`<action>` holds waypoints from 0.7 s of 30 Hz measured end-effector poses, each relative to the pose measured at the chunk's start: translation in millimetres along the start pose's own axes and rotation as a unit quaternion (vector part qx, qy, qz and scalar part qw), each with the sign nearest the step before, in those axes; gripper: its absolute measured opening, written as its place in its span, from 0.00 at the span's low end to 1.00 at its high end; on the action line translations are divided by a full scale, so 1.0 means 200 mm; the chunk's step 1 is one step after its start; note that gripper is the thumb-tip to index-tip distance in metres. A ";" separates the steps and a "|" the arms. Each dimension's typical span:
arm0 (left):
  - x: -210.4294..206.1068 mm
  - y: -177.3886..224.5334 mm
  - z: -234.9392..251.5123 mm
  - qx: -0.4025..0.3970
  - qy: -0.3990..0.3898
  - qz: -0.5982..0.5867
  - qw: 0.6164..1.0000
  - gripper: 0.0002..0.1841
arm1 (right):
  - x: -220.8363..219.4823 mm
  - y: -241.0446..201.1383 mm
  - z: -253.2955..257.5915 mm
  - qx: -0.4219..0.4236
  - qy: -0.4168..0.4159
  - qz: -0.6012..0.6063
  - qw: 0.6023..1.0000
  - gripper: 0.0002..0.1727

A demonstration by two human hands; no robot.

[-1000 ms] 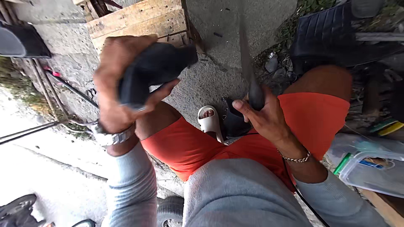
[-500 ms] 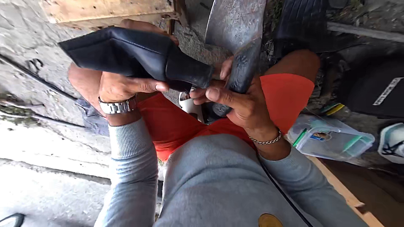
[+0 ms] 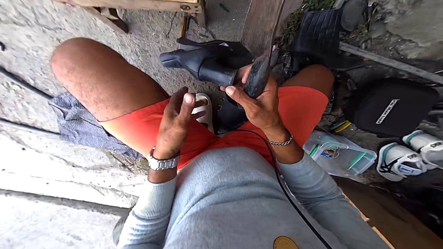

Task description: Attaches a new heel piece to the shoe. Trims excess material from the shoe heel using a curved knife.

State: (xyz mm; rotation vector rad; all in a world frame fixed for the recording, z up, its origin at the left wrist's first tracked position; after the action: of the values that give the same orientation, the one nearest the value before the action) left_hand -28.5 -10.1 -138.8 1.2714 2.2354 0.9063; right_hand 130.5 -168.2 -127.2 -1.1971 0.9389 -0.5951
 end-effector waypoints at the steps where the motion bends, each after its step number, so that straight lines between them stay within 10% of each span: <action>1: -0.02 -0.03 0.00 0.014 0.002 -0.017 1.000 0.44 | 0.00 0.03 -0.01 -0.002 -0.009 -0.018 1.000 0.16; 6: -0.30 -0.05 0.04 0.112 -0.139 -0.189 0.966 0.35 | 0.01 0.01 -0.22 -0.046 -0.062 -0.069 0.995 0.19; 21: -0.39 -0.03 0.03 0.014 -0.062 -0.294 0.954 0.17 | 0.01 -0.01 -0.29 0.000 -0.062 -0.167 0.984 0.19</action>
State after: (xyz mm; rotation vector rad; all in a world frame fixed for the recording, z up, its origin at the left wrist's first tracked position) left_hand 11.1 -77.1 -145.0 0.5804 2.3246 0.5483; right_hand 83.0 -199.7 -130.9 -1.3872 0.6360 -0.7770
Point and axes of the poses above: each hand's wrist, its own z-axis towards the middle knuckle, its own x-axis out of the back of the hand, y = z × x, the point moved 6 cm from there along z, towards the middle knuckle, and after that the axes turned 7 degrees about x, right-handed, at the moved point
